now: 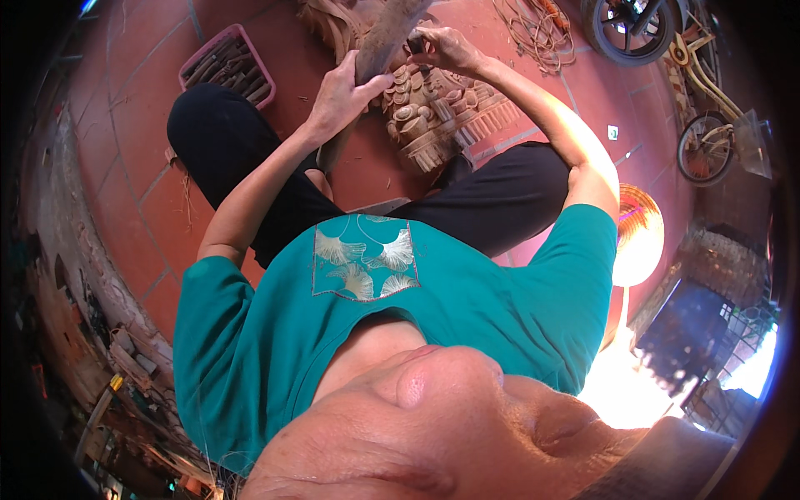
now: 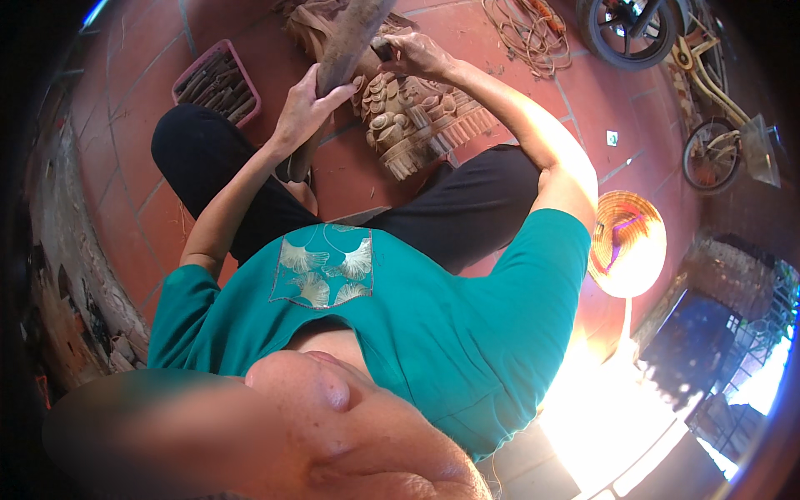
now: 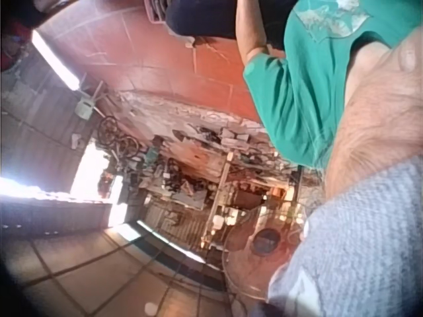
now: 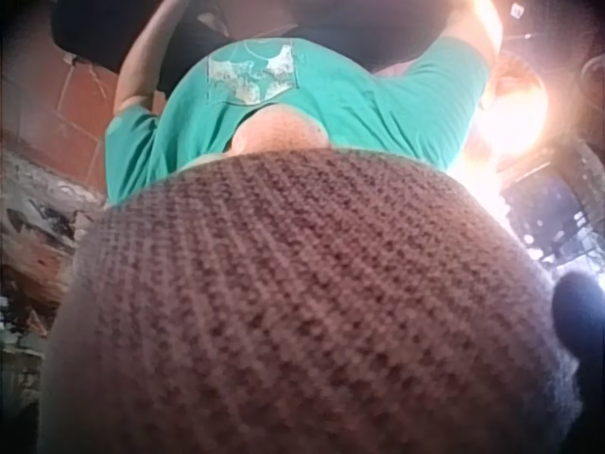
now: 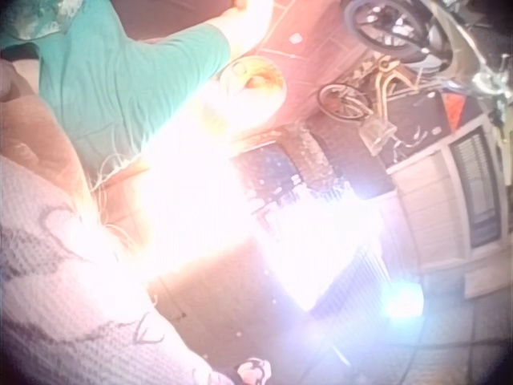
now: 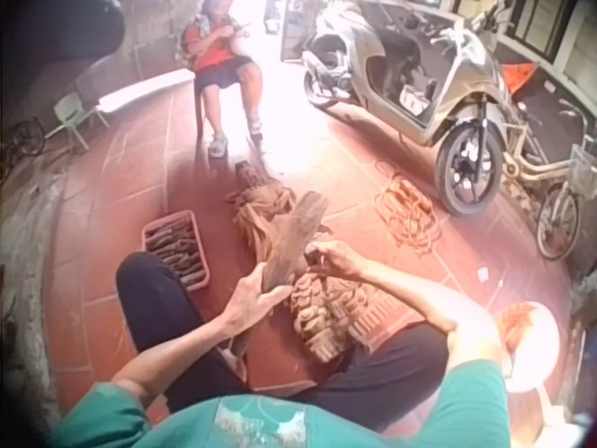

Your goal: The person carves a wooden figure using a chisel and mallet while seated on the floor. They repeatedly strike the chisel to shape details on the carving, occasionally adjusting the tool and the piece.

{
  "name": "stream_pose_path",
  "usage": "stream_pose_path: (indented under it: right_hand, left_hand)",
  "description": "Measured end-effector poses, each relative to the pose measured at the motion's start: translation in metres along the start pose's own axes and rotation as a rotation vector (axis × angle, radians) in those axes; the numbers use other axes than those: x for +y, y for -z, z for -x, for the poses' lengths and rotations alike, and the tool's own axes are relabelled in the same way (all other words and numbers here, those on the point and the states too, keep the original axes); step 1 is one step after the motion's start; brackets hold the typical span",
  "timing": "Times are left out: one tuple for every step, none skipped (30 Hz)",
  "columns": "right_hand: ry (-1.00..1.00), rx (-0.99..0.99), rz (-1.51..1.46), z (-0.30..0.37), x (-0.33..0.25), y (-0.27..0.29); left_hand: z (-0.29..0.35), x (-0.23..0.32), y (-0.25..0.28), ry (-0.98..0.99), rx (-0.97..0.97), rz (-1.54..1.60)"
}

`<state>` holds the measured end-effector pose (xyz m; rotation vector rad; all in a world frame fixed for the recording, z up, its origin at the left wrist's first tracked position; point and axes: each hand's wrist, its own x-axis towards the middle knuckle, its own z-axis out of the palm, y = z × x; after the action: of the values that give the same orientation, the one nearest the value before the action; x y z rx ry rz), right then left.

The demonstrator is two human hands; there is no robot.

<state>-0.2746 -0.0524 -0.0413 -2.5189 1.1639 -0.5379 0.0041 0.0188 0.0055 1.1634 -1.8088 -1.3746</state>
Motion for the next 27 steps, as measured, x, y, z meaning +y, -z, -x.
stream_pose_path:
  right_hand:
    - [-0.009, 0.002, 0.017, 0.0, 0.001, -0.002]
    - [-0.023, -0.019, 0.011, 0.001, 0.003, -0.004]
    - [-0.039, -0.041, 0.007, 0.003, 0.003, -0.005]
    - [-0.055, -0.063, 0.004, 0.004, 0.004, -0.004]
    - [-0.063, -0.04, -0.028, 0.006, 0.006, -0.002]
    - [-0.069, -0.017, -0.062, 0.006, 0.005, 0.001]
    - [-0.075, 0.005, -0.097, 0.007, 0.004, 0.004]
    - [-0.108, 0.004, -0.117, 0.008, 0.004, 0.007]
    - [-0.14, 0.0, -0.137, 0.01, 0.005, 0.012]
    - [-0.172, -0.003, -0.156, 0.012, 0.006, 0.016]
    - [-0.234, -0.028, -0.152, 0.016, 0.006, 0.02]
    - [-0.204, -0.003, -0.181, 0.02, 0.006, 0.021]
    - [-0.173, 0.023, -0.21, 0.022, 0.005, 0.021]
    - [-0.143, 0.048, -0.239, 0.025, 0.005, 0.021]
    - [-0.144, 0.04, -0.192, 0.025, 0.0, 0.022]
    - [-0.145, 0.033, -0.145, 0.023, -0.006, 0.024]
    - [-0.146, 0.026, -0.099, 0.022, -0.009, 0.024]
    - [-0.15, 0.014, -0.106, 0.023, -0.006, 0.023]
    - [-0.155, 0.002, -0.113, 0.023, -0.001, 0.021]
    - [-0.16, -0.01, -0.12, 0.025, 0.003, 0.019]
    - [-0.14, -0.011, -0.12, 0.024, 0.002, 0.017]
    - [-0.12, -0.013, -0.119, 0.024, 0.002, 0.015]
    - [-0.101, -0.014, -0.117, 0.023, 0.001, 0.013]
    - [-0.101, -0.023, -0.093, 0.024, 0.003, 0.012]
    - [-0.101, -0.033, -0.069, 0.025, 0.004, 0.009]
    - [-0.102, -0.042, -0.045, 0.026, 0.005, 0.007]
    - [-0.146, -0.068, -0.048, 0.024, 0.0, 0.009]
  left_hand:
    - [-0.004, -0.008, -0.001, 0.005, -0.037, -0.05]
    - [-0.005, -0.013, -0.001, 0.01, -0.074, -0.101]
    - [-0.005, -0.01, 0.0, 0.042, -0.097, -0.037]
    - [-0.005, -0.006, 0.002, 0.073, -0.12, 0.027]
    - [-0.004, -0.002, 0.004, 0.104, -0.143, 0.091]
    - [-0.003, 0.002, 0.005, 0.095, -0.119, 0.102]
    - [-0.002, 0.005, 0.005, 0.085, -0.096, 0.112]
    - [-0.001, 0.006, 0.005, 0.075, -0.073, 0.122]
    - [-0.002, 0.004, 0.006, 0.07, -0.073, 0.122]
    - [-0.003, 0.001, 0.007, 0.066, -0.072, 0.121]
    - [-0.004, -0.001, 0.008, 0.061, -0.071, 0.121]
    - [-0.004, -0.001, 0.008, 0.062, -0.077, 0.121]
    - [-0.005, -0.002, 0.007, 0.063, -0.083, 0.122]
    - [-0.005, -0.002, 0.006, 0.064, -0.088, 0.122]
    - [-0.004, -0.002, 0.006, 0.063, -0.089, 0.127]
    - [-0.004, -0.003, 0.004, 0.062, -0.089, 0.132]
    - [-0.003, -0.003, 0.003, 0.061, -0.089, 0.136]
    - [-0.004, 0.0, 0.002, 0.059, -0.092, 0.113]
    - [-0.004, 0.003, 0.001, 0.056, -0.096, 0.089]
    - [-0.004, 0.006, 0.0, 0.053, -0.099, 0.065]
    - [-0.003, 0.005, -0.001, 0.035, -0.088, 0.045]
    - [-0.002, 0.004, -0.002, 0.016, -0.077, 0.025]
    - [-0.001, 0.004, -0.003, -0.002, -0.066, 0.005]
    - [-0.001, 0.004, -0.003, 0.015, -0.092, -0.024]
    - [-0.001, 0.005, -0.003, 0.032, -0.117, -0.053]
    - [-0.001, 0.005, -0.003, 0.049, -0.143, -0.082]
    - [-0.001, 0.004, -0.002, 0.053, -0.151, -0.109]
